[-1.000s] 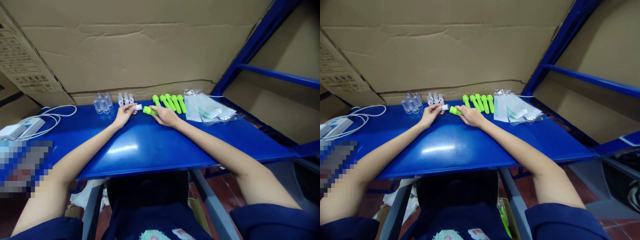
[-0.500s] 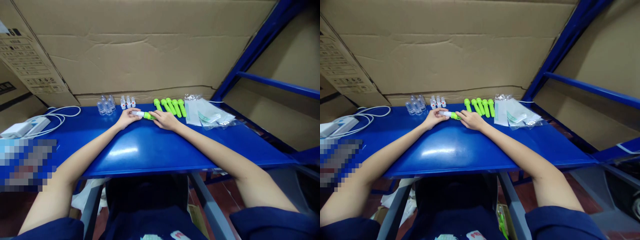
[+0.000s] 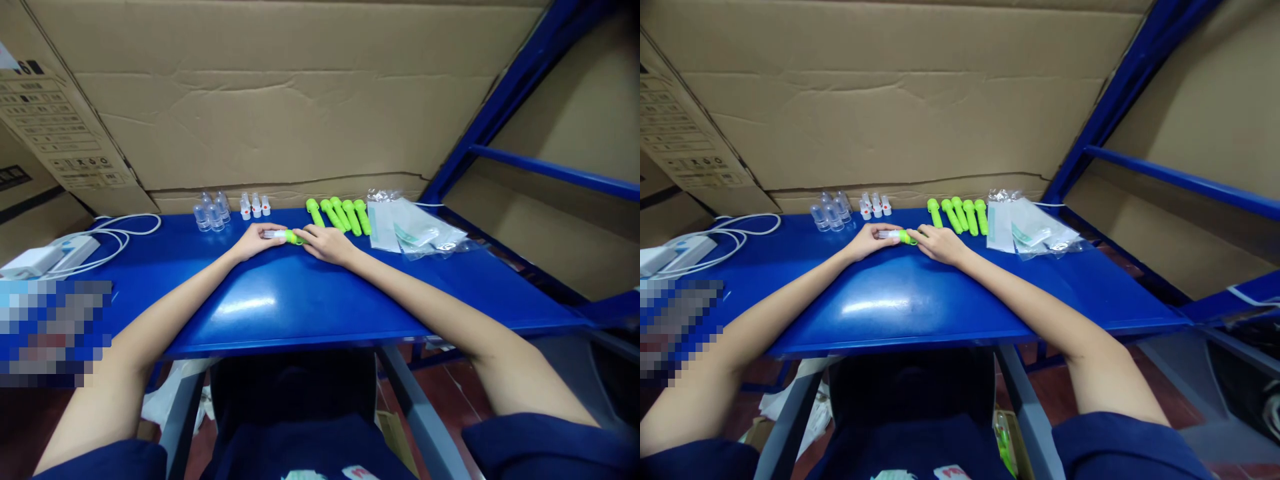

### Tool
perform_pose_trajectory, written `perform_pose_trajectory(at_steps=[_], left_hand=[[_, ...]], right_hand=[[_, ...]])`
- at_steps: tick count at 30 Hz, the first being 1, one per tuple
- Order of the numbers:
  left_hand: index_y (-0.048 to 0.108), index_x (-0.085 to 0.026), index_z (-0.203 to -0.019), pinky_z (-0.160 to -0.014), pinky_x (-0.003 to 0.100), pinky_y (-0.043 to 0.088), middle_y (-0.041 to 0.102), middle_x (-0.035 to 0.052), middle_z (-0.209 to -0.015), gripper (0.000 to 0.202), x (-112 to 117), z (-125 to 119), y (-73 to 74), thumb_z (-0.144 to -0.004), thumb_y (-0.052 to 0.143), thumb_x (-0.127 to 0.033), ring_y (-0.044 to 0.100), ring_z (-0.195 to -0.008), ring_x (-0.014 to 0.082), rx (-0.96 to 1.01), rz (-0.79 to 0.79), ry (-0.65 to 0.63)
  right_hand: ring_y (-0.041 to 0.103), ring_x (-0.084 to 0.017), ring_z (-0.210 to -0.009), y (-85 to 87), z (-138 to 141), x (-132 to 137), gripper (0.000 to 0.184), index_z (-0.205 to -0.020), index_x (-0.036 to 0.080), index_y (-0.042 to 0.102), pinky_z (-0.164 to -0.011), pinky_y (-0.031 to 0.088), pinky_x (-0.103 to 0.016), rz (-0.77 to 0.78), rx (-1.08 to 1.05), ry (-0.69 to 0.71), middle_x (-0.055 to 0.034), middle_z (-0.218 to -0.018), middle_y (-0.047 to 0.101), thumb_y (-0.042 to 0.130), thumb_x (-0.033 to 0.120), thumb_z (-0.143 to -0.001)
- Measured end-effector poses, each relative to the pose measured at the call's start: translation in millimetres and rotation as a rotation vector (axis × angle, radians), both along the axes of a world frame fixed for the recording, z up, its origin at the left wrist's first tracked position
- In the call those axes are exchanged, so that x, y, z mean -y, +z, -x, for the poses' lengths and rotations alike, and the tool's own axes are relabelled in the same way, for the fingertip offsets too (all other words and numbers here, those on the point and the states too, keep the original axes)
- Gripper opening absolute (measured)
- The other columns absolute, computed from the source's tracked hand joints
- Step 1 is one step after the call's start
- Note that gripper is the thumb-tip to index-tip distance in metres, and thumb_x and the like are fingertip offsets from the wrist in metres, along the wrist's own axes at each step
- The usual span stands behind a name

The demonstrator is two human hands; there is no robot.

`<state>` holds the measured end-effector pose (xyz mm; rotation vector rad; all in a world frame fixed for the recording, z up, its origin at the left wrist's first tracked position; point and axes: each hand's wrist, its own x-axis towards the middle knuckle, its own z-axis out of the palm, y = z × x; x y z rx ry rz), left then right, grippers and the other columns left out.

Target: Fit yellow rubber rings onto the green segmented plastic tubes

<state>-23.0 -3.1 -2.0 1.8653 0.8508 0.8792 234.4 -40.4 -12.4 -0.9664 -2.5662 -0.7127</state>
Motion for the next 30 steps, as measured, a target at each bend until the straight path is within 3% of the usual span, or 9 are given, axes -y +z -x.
perform_pose_trajectory(at_steps=[5, 14, 17, 22, 30], left_hand=[[0.078, -0.014, -0.119, -0.102, 0.043, 0.056, 0.08, 0.0137, -0.118, 0.075, -2, 2, -1.2, -0.065, 0.088, -0.064, 0.075, -0.105, 0.0292, -0.057, 0.009, -0.014], [0.079, -0.013, -0.114, -0.095, 0.037, 0.056, 0.081, 0.012, -0.112, 0.071, 1, 0, 3.9, -0.066, 0.086, -0.065, 0.075, -0.098, 0.0262, -0.107, -0.055, 0.004], [0.08, -0.014, -0.105, -0.091, 0.036, 0.057, 0.082, 0.0091, -0.103, 0.066, 1, 0, 5.5, -0.064, 0.086, -0.066, 0.075, -0.093, 0.0254, -0.128, -0.072, -0.001], [0.078, -0.015, -0.096, -0.095, 0.038, 0.056, 0.082, 0.0089, -0.1, 0.062, 1, -1, 6.2, -0.059, 0.09, -0.063, 0.075, -0.097, 0.0266, -0.085, -0.042, -0.076], [0.078, -0.014, -0.101, -0.095, 0.037, 0.054, 0.081, 0.0095, -0.103, 0.062, 2, -1, 7.4, -0.062, 0.088, -0.062, 0.074, -0.097, 0.0256, -0.119, -0.08, -0.078]], right_hand=[[0.067, -0.024, -0.1, -0.4, 3, 1, 0.041, -0.145, 0.013, 0.057, -0.07, 0.049, -0.03, 0.033, 0.017, -0.01, -0.0147, -0.115, 0.071, 0.044, 0.027, -0.108], [0.068, -0.026, -0.107, 2.1, 1, -1, 0.051, -0.153, 0.007, 0.047, -0.077, 0.053, -0.032, 0.112, -0.025, 0.015, -0.0194, -0.127, 0.067, 0.044, 0.027, -0.107], [0.067, -0.024, -0.1, 5.7, 2, 0, 0.049, -0.154, 0.013, 0.049, -0.076, 0.051, -0.032, 0.102, 0.056, 0.036, -0.0171, -0.127, 0.067, 0.042, 0.024, -0.106], [0.059, -0.019, -0.077, 13.0, 9, 6, 0.052, -0.156, 0.023, 0.051, -0.076, 0.043, -0.032, 0.086, 0.158, 0.037, -0.0126, -0.112, 0.068, 0.041, 0.018, -0.106], [0.059, -0.02, -0.076, 22.5, 17, 18, 0.051, -0.156, 0.017, 0.051, -0.072, 0.037, -0.031, 0.118, 0.2, -0.013, -0.0136, -0.109, 0.071, 0.044, 0.028, -0.107]])
